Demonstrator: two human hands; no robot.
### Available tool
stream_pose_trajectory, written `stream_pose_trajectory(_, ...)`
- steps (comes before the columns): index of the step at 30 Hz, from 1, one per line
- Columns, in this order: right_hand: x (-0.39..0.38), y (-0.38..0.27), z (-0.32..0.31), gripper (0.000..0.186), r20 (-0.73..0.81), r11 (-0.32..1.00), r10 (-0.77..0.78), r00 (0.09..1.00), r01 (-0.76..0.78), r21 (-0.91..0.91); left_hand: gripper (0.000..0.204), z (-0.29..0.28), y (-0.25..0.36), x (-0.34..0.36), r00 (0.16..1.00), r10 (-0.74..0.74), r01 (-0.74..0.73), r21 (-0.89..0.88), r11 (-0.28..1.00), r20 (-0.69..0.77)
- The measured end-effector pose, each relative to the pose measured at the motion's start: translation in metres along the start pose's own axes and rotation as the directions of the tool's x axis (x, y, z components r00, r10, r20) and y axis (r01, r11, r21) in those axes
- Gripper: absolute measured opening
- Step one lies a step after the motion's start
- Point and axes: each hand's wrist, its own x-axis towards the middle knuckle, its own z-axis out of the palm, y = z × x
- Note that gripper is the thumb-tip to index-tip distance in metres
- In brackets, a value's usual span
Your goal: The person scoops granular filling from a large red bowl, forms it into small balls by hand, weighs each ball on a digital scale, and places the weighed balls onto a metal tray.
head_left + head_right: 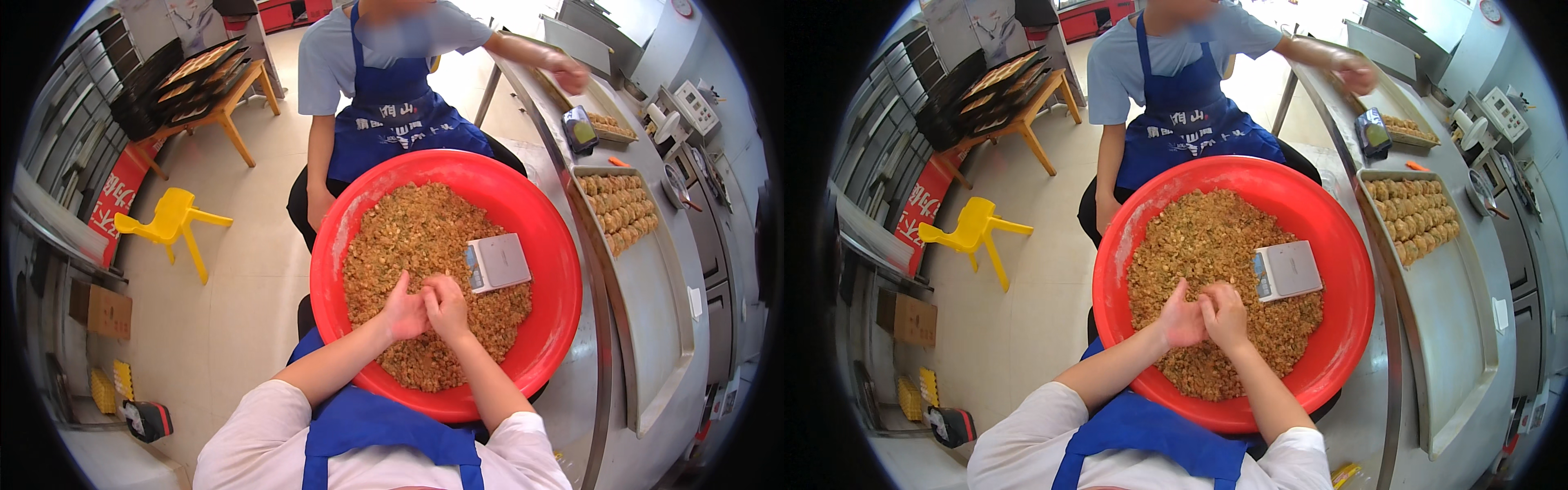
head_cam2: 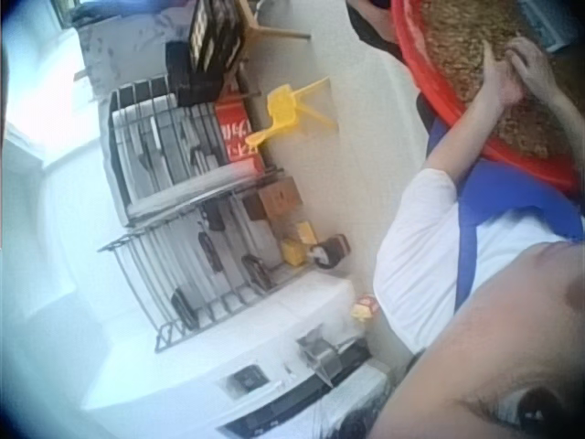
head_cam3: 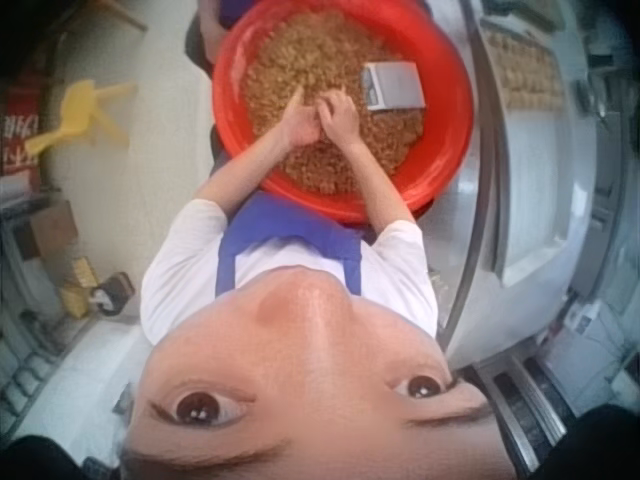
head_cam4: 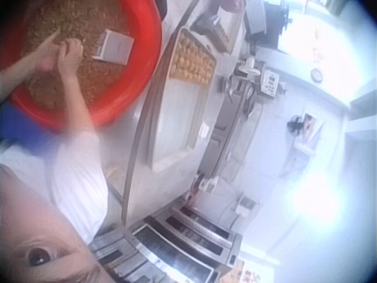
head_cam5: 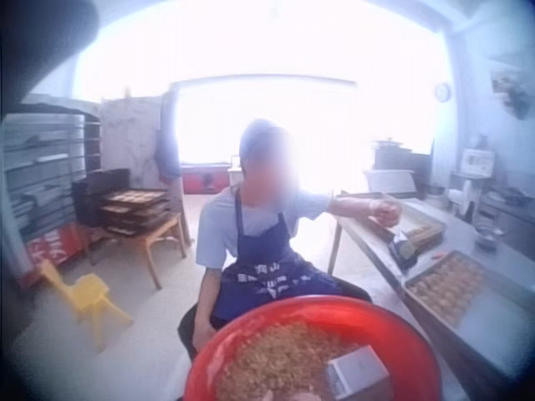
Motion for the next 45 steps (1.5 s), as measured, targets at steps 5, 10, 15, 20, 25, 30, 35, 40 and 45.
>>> stream_pose_trajectory(5,0.049,0.078,-0.012,0.036,0.003,0.936,0.345,0.939,-0.344,-0.073,0.083,-0.017,-0.005,0.014,0.967,0.051,0.005,0.218,0.976,-0.251)
stream_pose_trajectory(10,0.062,0.166,-0.033,0.031,-0.135,0.922,0.085,0.987,-0.129,-0.364,0.045,-0.027,-0.012,0.023,0.900,0.434,-0.177,0.870,0.461,-0.047)
stream_pose_trajectory(15,0.062,0.109,-0.053,0.030,-0.009,0.949,0.307,0.952,-0.306,0.072,0.050,-0.018,-0.018,0.003,0.872,0.397,-0.048,0.858,-0.512,0.286)
stream_pose_trajectory(20,0.040,0.098,-0.094,0.026,-0.137,0.954,0.296,0.945,-0.285,0.092,0.050,-0.022,-0.030,-0.016,0.957,0.088,-0.053,0.462,-0.886,0.277)
stream_pose_trajectory(25,0.028,0.128,-0.106,0.027,-0.307,0.799,0.593,0.745,-0.495,0.342,0.029,-0.016,-0.024,-0.012,0.963,0.075,-0.090,0.572,-0.815,0.258)
stream_pose_trajectory(30,0.040,0.103,-0.106,0.027,-0.303,0.879,0.471,0.829,-0.413,0.237,0.029,-0.024,-0.020,-0.009,0.937,0.046,-0.180,0.593,-0.785,0.346)
stream_pose_trajectory(35,0.034,0.106,-0.104,0.026,-0.318,0.920,0.390,0.864,-0.374,0.113,0.019,-0.022,-0.023,-0.015,0.866,0.144,-0.136,0.503,-0.853,0.479)
stream_pose_trajectory(40,0.027,0.092,-0.087,0.020,-0.218,0.954,0.281,0.934,-0.297,-0.041,0.013,-0.023,-0.019,-0.010,0.899,0.116,-0.165,0.570,-0.805,0.423)
stream_pose_trajectory(45,0.049,0.103,-0.071,0.039,0.158,0.842,0.160,0.974,-0.051,-0.537,0.013,-0.005,-0.020,-0.005,0.811,0.371,-0.148,0.773,-0.617,0.452)
